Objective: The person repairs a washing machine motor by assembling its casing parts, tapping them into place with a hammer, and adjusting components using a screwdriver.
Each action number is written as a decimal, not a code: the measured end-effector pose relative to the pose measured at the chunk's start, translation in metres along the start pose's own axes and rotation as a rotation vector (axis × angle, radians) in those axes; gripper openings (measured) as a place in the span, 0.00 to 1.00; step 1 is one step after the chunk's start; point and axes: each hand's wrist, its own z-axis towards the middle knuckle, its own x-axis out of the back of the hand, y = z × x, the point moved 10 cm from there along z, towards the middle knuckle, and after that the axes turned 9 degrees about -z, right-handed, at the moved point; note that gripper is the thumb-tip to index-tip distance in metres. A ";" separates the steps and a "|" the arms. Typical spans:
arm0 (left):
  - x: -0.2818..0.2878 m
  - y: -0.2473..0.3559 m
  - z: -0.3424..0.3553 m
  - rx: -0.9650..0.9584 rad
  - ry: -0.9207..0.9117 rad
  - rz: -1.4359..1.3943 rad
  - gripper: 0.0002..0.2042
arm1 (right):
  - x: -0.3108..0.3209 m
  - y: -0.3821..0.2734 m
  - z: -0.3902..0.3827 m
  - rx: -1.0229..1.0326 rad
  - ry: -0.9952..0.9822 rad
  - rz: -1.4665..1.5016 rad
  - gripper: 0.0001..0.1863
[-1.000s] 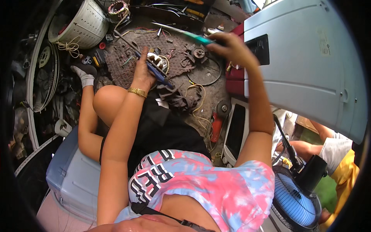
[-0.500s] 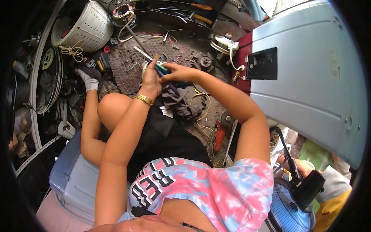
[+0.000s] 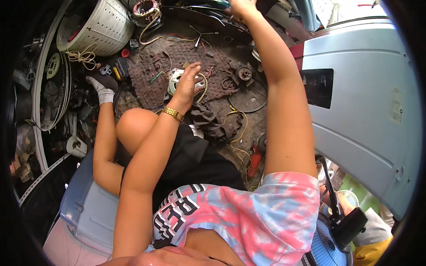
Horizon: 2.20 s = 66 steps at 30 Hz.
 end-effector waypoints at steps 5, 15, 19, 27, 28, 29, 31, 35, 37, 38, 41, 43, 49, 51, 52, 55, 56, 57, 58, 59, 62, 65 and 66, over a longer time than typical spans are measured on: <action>-0.028 0.006 0.008 -0.015 -0.114 0.000 0.22 | 0.000 0.032 -0.024 0.002 0.261 0.342 0.26; -0.003 0.136 -0.064 -0.443 -0.224 -0.265 0.15 | -0.163 -0.046 -0.366 -0.115 0.053 0.796 0.25; 0.073 0.221 -0.182 -0.858 -0.069 -0.104 0.19 | -0.171 -0.150 -0.437 -0.011 -0.052 0.831 0.41; 0.180 0.168 -0.334 -1.012 0.158 -0.221 0.15 | -0.237 -0.218 -0.449 -0.153 -0.482 0.909 0.39; 0.205 0.148 -0.359 -1.027 0.251 -0.182 0.15 | -0.219 -0.246 -0.464 -0.036 -0.472 0.877 0.39; 0.215 0.131 -0.374 -1.045 0.267 -0.181 0.15 | -0.209 -0.248 -0.478 0.022 -0.455 0.846 0.38; 0.255 0.090 -0.421 -1.000 0.472 0.032 0.15 | -0.183 -0.280 -0.497 0.159 -0.461 0.810 0.37; 0.269 0.029 -0.426 -0.970 0.437 -0.016 0.12 | -0.177 -0.252 -0.532 0.180 -0.469 0.743 0.35; 0.266 0.025 -0.432 -0.958 0.435 -0.021 0.13 | -0.170 -0.249 -0.543 0.196 -0.477 0.721 0.34; 0.262 0.027 -0.434 -0.963 0.436 -0.002 0.13 | -0.166 -0.250 -0.546 0.210 -0.479 0.711 0.34; 0.243 0.051 -0.434 -1.062 0.357 -0.045 0.13 | -0.154 -0.250 -0.550 0.242 -0.487 0.697 0.32; 0.229 0.070 -0.440 -1.120 0.298 -0.082 0.12 | -0.131 -0.253 -0.545 0.283 -0.473 0.685 0.31; 0.188 0.102 -0.423 -1.138 0.237 0.123 0.14 | -0.055 -0.171 -0.532 0.253 -0.361 0.683 0.29; 0.208 0.101 -0.412 -1.115 0.237 0.083 0.14 | -0.013 -0.128 -0.517 0.204 -0.268 0.696 0.28; 0.205 0.100 -0.395 -1.081 0.189 0.064 0.14 | 0.006 -0.086 -0.513 0.124 -0.190 0.687 0.28; 0.210 0.096 -0.372 -1.083 0.149 0.080 0.14 | 0.091 0.014 -0.476 -0.106 0.145 0.589 0.26; 0.197 0.095 -0.360 -1.042 0.142 0.109 0.14 | 0.114 0.071 -0.471 -0.277 0.310 0.464 0.23; 0.201 0.091 -0.360 -1.065 0.170 0.201 0.15 | 0.157 0.071 -0.458 -0.286 0.370 0.395 0.21; 0.213 0.086 -0.354 -1.051 0.204 0.217 0.15 | 0.195 0.072 -0.446 -0.300 0.372 0.625 0.18; 0.214 0.079 -0.340 -1.016 0.178 0.213 0.14 | 0.251 0.075 -0.454 -0.193 0.693 0.618 0.16; 0.220 0.058 -0.313 -0.919 0.191 0.265 0.14 | 0.311 0.074 -0.432 -0.200 0.755 0.892 0.13; 0.229 0.015 -0.269 -0.777 0.210 0.368 0.16 | 0.305 0.023 -0.383 -0.022 0.650 1.022 0.13; 0.231 -0.004 -0.250 -0.676 0.178 0.395 0.15 | 0.290 -0.001 -0.362 0.062 0.604 1.009 0.13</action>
